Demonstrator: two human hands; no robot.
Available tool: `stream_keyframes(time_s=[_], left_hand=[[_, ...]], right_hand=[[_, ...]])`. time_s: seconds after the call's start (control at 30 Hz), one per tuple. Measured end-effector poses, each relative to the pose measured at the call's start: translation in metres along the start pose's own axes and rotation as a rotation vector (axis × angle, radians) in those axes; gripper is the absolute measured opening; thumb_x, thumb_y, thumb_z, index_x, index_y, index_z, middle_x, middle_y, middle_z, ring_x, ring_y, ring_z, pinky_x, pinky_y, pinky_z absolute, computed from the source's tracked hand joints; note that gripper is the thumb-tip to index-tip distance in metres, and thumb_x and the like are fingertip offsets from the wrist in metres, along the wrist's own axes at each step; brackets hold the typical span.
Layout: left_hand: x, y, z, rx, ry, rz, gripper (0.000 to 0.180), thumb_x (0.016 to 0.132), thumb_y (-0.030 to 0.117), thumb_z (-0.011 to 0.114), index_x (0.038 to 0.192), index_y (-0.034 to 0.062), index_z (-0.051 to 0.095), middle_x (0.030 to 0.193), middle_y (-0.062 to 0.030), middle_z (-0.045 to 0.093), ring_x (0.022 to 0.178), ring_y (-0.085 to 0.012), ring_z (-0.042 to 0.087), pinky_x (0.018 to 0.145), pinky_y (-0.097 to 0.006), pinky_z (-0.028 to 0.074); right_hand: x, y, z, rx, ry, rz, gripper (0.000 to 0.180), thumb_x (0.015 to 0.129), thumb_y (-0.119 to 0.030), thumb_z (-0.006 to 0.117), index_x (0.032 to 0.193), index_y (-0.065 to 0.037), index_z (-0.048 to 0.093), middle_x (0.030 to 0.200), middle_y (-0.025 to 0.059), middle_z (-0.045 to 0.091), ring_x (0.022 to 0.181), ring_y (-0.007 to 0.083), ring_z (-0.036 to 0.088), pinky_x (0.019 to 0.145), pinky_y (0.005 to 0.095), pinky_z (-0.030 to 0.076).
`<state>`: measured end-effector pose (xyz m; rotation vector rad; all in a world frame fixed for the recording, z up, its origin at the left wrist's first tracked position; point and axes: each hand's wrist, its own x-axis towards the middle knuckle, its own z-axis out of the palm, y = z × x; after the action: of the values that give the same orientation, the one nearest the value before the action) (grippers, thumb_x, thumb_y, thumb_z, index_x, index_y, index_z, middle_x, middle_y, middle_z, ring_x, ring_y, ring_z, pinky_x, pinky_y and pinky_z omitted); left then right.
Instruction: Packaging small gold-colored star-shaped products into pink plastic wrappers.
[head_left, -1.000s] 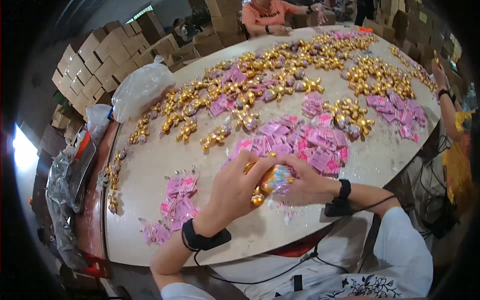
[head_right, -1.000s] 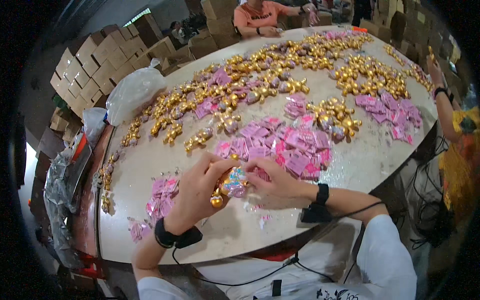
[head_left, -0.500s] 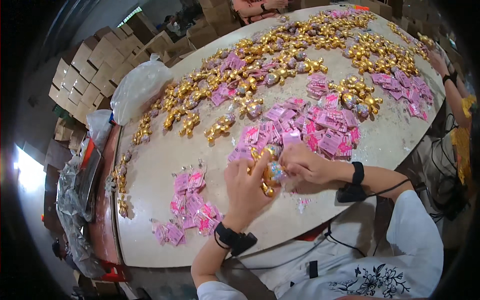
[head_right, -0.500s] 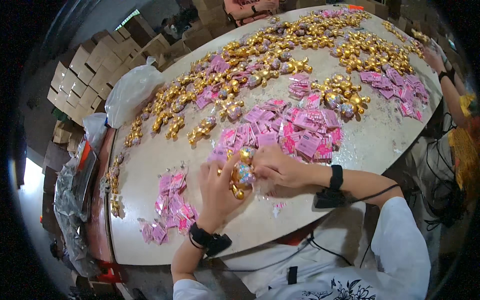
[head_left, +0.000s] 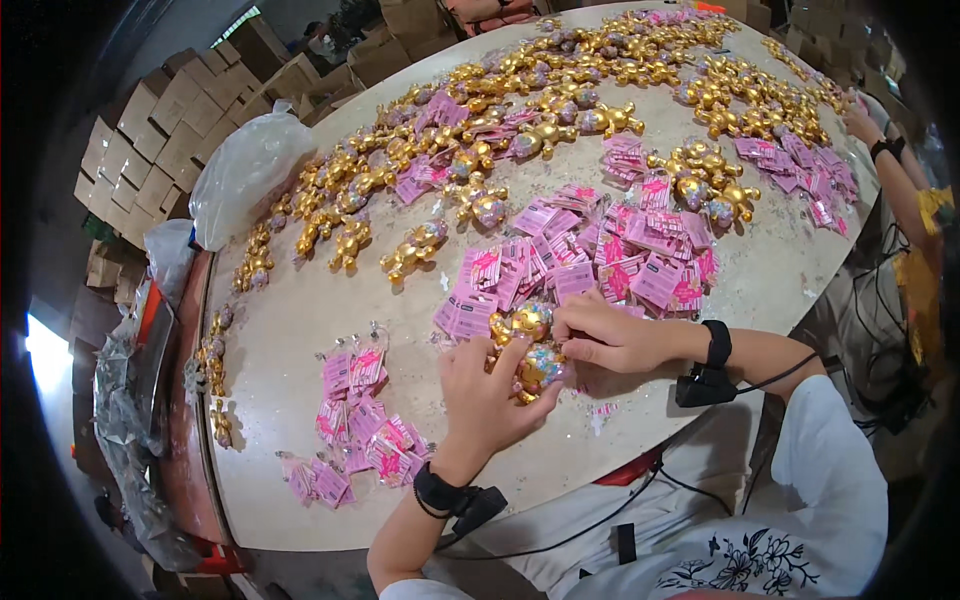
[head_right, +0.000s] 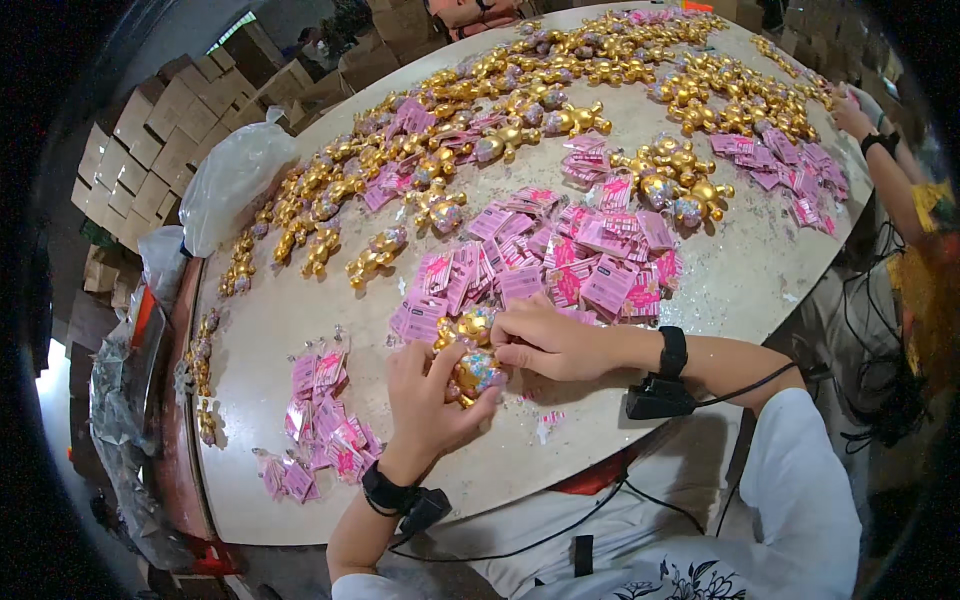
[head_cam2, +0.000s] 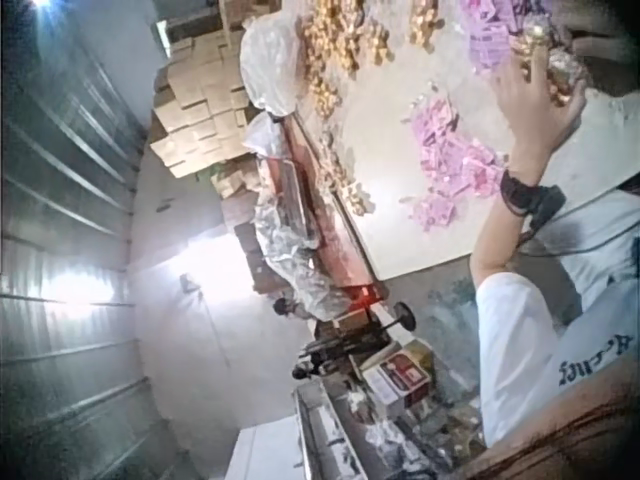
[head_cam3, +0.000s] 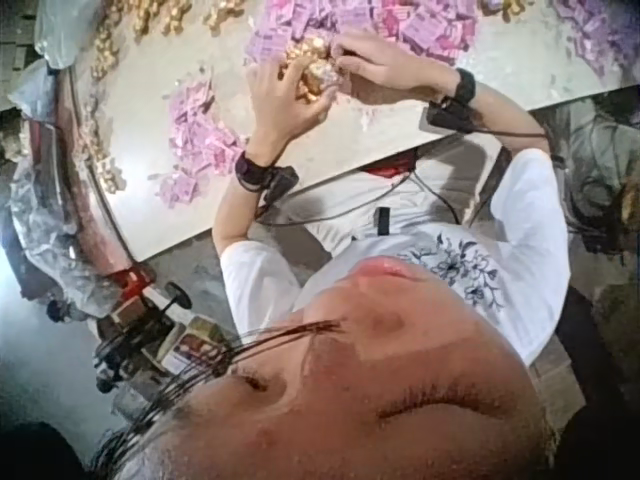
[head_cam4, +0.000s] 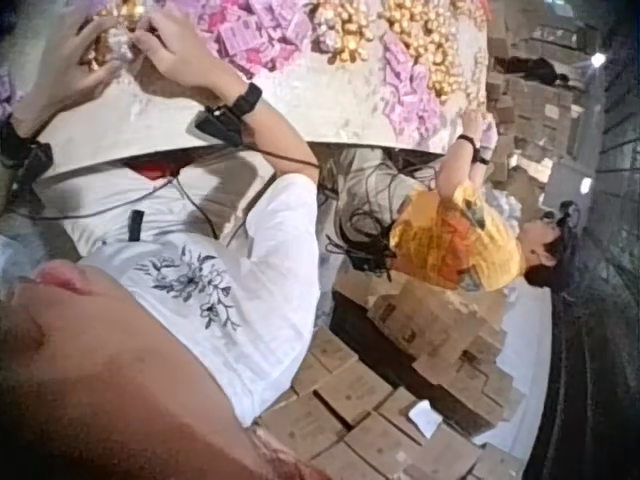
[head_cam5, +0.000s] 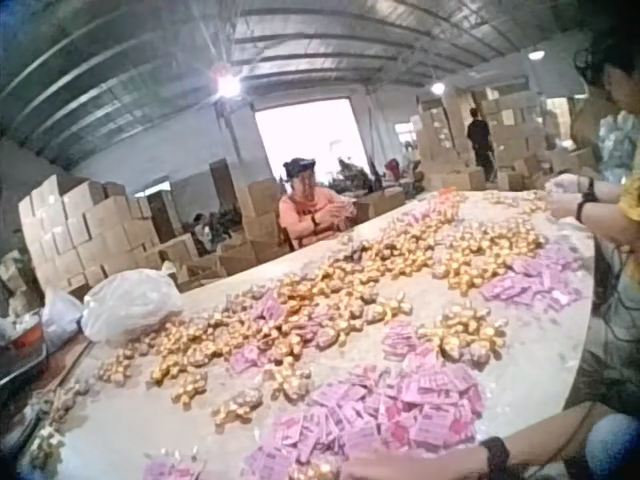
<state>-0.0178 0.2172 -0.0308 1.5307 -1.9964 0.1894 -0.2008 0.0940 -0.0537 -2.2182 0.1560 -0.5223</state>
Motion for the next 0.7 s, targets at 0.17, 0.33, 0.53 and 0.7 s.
stream_keyframes(time_s=[0.17,0.33,0.53,0.7], left_hand=[[0.0,0.003,0.002,0.023,0.013,0.01,0.05,0.06,0.036,0.075,0.099,0.0091,0.058,0.081,-0.0092,0.045,0.075,-0.0253,0.046,0.066,-0.038,0.033],[0.001,0.003,0.002,-0.017,0.007,-0.012,0.048,0.06,0.035,0.074,0.097,0.009,0.058,0.08,-0.009,0.045,0.073,-0.0251,0.046,0.066,-0.038,0.033],[0.003,0.01,-0.004,0.078,-0.04,-0.037,0.048,0.063,0.036,0.074,0.096,0.0073,0.057,0.081,-0.0103,0.045,0.072,-0.0259,0.048,0.064,-0.038,0.035],[0.001,0.016,0.001,-0.011,-0.05,-0.114,0.047,0.065,0.036,0.073,0.095,0.0044,0.055,0.084,-0.0135,0.046,0.07,-0.0281,0.052,0.056,-0.037,0.042]], right_hand=[[0.0,-0.001,-0.007,0.004,-0.04,0.014,0.024,0.093,-0.033,0.046,0.089,-0.01,0.052,0.082,0.0058,0.046,0.083,0.0206,0.042,0.081,0.0359,0.026],[0.001,0.003,-0.009,-0.093,-0.075,-0.063,0.027,0.096,-0.03,0.04,0.085,-0.01,0.054,0.082,0.0045,0.045,0.086,0.0206,0.039,0.081,0.0377,0.025],[0.0,0.0,0.001,-0.079,-0.054,0.051,0.033,0.098,-0.034,0.033,0.086,-0.011,0.053,0.079,0.0044,0.041,0.084,0.0214,0.037,0.081,0.0382,0.025],[-0.002,-0.001,0.007,0.006,-0.041,0.133,0.033,0.098,-0.036,0.033,0.09,-0.011,0.053,0.081,0.0047,0.042,0.084,0.021,0.037,0.083,0.0373,0.024]])
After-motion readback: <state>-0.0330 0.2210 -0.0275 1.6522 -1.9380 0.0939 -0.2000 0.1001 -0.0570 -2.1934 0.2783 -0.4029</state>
